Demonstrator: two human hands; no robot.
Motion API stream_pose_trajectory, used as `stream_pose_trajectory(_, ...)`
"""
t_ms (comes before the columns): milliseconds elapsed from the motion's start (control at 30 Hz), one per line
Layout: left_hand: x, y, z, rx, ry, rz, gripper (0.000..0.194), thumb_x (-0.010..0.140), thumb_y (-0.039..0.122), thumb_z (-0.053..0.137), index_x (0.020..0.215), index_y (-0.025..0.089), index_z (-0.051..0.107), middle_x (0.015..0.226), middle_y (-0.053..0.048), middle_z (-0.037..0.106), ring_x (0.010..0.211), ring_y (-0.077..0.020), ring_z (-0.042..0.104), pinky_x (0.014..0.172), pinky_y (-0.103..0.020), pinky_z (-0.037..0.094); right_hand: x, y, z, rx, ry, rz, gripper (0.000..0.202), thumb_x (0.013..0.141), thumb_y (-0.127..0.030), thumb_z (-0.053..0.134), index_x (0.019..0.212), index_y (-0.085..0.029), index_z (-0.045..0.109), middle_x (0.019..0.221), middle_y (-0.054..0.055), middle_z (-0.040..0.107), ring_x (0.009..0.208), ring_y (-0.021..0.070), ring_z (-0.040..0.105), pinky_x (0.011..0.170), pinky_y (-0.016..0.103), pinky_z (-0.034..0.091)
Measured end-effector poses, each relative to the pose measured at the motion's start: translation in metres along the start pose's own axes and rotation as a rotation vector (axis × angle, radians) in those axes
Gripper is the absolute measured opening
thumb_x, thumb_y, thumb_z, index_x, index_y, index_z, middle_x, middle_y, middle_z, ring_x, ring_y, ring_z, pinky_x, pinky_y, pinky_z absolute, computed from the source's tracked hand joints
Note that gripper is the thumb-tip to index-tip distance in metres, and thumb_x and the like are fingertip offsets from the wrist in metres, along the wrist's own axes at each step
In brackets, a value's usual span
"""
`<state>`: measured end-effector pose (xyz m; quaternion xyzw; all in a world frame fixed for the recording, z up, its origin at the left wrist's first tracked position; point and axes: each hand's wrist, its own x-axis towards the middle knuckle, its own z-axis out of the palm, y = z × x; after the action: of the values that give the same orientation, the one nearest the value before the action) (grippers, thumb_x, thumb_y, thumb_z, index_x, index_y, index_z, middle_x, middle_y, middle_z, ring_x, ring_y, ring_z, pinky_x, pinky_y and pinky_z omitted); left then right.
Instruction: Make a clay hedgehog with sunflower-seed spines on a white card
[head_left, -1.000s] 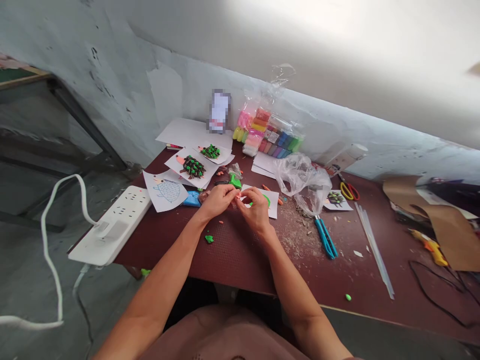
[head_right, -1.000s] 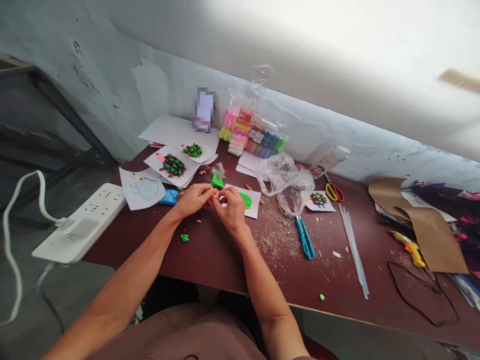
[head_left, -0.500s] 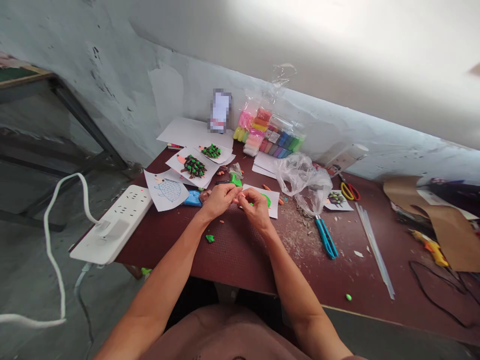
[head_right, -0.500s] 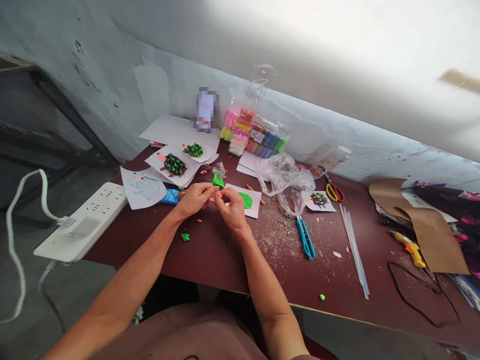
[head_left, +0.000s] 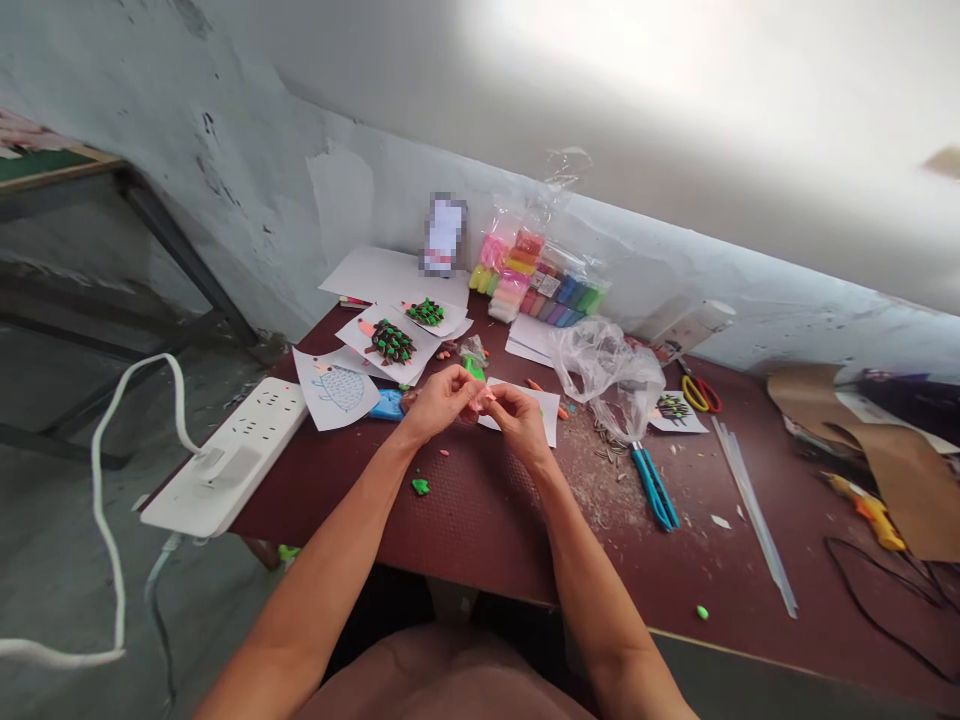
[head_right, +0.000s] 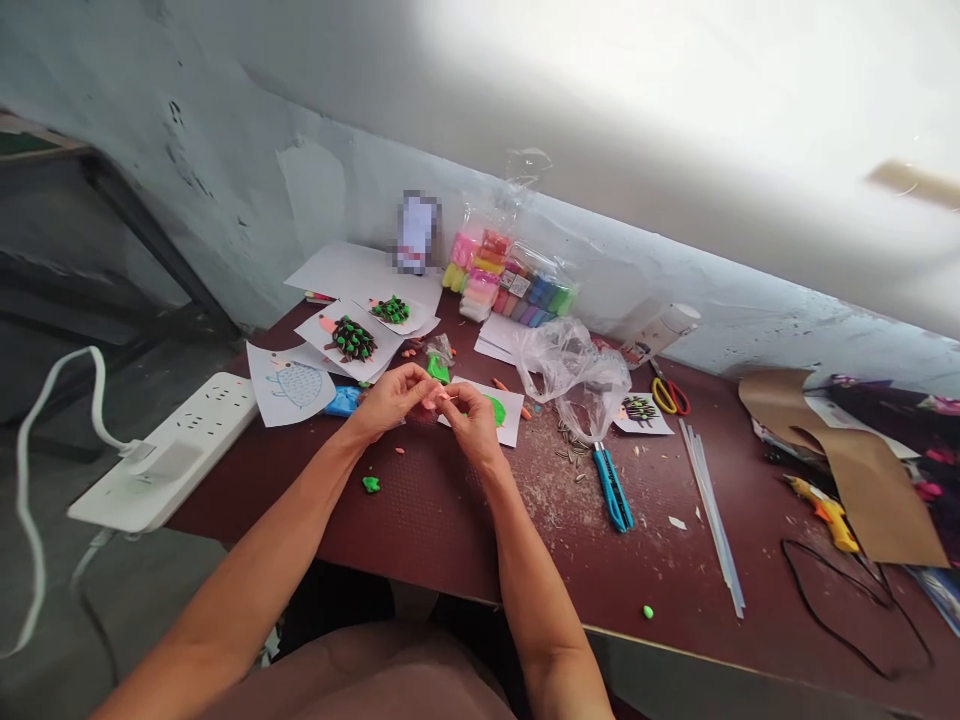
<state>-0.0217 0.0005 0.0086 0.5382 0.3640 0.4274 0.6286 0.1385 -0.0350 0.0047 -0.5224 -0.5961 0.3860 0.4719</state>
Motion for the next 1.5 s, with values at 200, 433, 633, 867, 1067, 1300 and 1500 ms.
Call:
stream_pose_trajectory(200, 0.004, -0.007, -0.003, 0.099, 0.063, 0.105, 0.033, 0.087, 0.047, 0.070, 0.092, 0.016, 0.061, 0.076, -0.001, 0.066, 0.065, -0.0134, 0.062, 0.061, -0.024, 0.053, 0.000, -0.002, -0.002, -0.100, 0.099, -0.054, 0.037, 0.086, -0.059, 0.067, 0.077, -0.023, 0.065, 0.073, 0.000, 0.065, 0.068, 0.0154, 0.059, 0.065, 0.028, 0.049)
stream_pose_trajectory(433, 0.006, -0.019, -0.012, 0.979, 0.292, 0.269, 0.019, 0.095, 0.018, 0.057, 0.095, 0.020, 0.076, 0.097, -0.010, 0.066, 0.094, -0.0248, 0.062, 0.086, -0.037, 0.050, 0.004, -0.001, -0.007, 0.104, 0.161, 0.083, 0.039, 0.080, -0.060, 0.070, 0.082, -0.022, 0.062, 0.074, 0.001, 0.069, 0.056, 0.0119, 0.056, 0.055, 0.026, 0.050)
stream_pose_trajectory(633, 0.006, -0.024, -0.008, 1.197, 0.240, 0.315, 0.025, 0.097, 0.020, 0.056, 0.097, 0.022, 0.081, 0.095, -0.012, 0.069, 0.096, -0.0289, 0.057, 0.086, -0.042, 0.046, 0.006, -0.001, -0.009, 0.069, 0.129, 0.115, 0.048, 0.078, -0.067, 0.070, 0.086, -0.021, 0.072, 0.077, 0.002, 0.071, 0.056, 0.0119, 0.058, 0.053, 0.025, 0.050)
stream_pose_trajectory(867, 0.003, -0.017, -0.005, 1.187, 0.192, 0.317, 0.022, 0.091, 0.013, 0.060, 0.090, 0.021, 0.081, 0.099, -0.013, 0.073, 0.103, -0.0308, 0.058, 0.091, -0.045, 0.047, 0.006, 0.001, -0.011, 0.072, 0.138, 0.148, 0.051, 0.071, -0.069, 0.077, 0.080, -0.019, 0.073, 0.070, 0.003, 0.069, 0.056, 0.0127, 0.058, 0.051, 0.025, 0.049)
stream_pose_trajectory(1067, -0.001, -0.007, 0.004, 0.844, 0.235, 0.434, 0.030, 0.090, 0.013, 0.060, 0.114, 0.020, 0.076, 0.115, -0.009, 0.073, 0.113, -0.0265, 0.062, 0.105, -0.045, 0.049, 0.005, 0.000, -0.009, 0.074, 0.098, 0.125, 0.051, 0.068, -0.069, 0.080, 0.080, -0.020, 0.071, 0.072, 0.001, 0.068, 0.057, 0.0121, 0.057, 0.054, 0.025, 0.051)
stream_pose_trajectory(1300, -0.003, -0.001, 0.013, 0.380, 0.067, 0.213, 0.028, 0.093, 0.026, 0.063, 0.113, 0.014, 0.078, 0.109, -0.011, 0.079, 0.096, -0.0225, 0.073, 0.085, -0.032, 0.058, 0.003, -0.006, -0.009, 0.009, 0.045, 0.067, 0.052, 0.081, -0.071, 0.067, 0.072, -0.021, 0.069, 0.062, 0.000, 0.059, 0.053, 0.0120, 0.048, 0.051, 0.026, 0.041)
stream_pose_trajectory(1500, -0.002, -0.004, 0.009, 0.290, 0.040, 0.169, 0.026, 0.089, 0.033, 0.069, 0.103, 0.014, 0.080, 0.092, -0.009, 0.080, 0.076, -0.0194, 0.071, 0.070, -0.029, 0.057, 0.003, -0.007, -0.009, 0.097, -0.015, 0.125, 0.057, 0.081, -0.076, 0.063, 0.063, -0.021, 0.061, 0.056, -0.003, 0.050, 0.051, 0.0112, 0.042, 0.050, 0.025, 0.037)
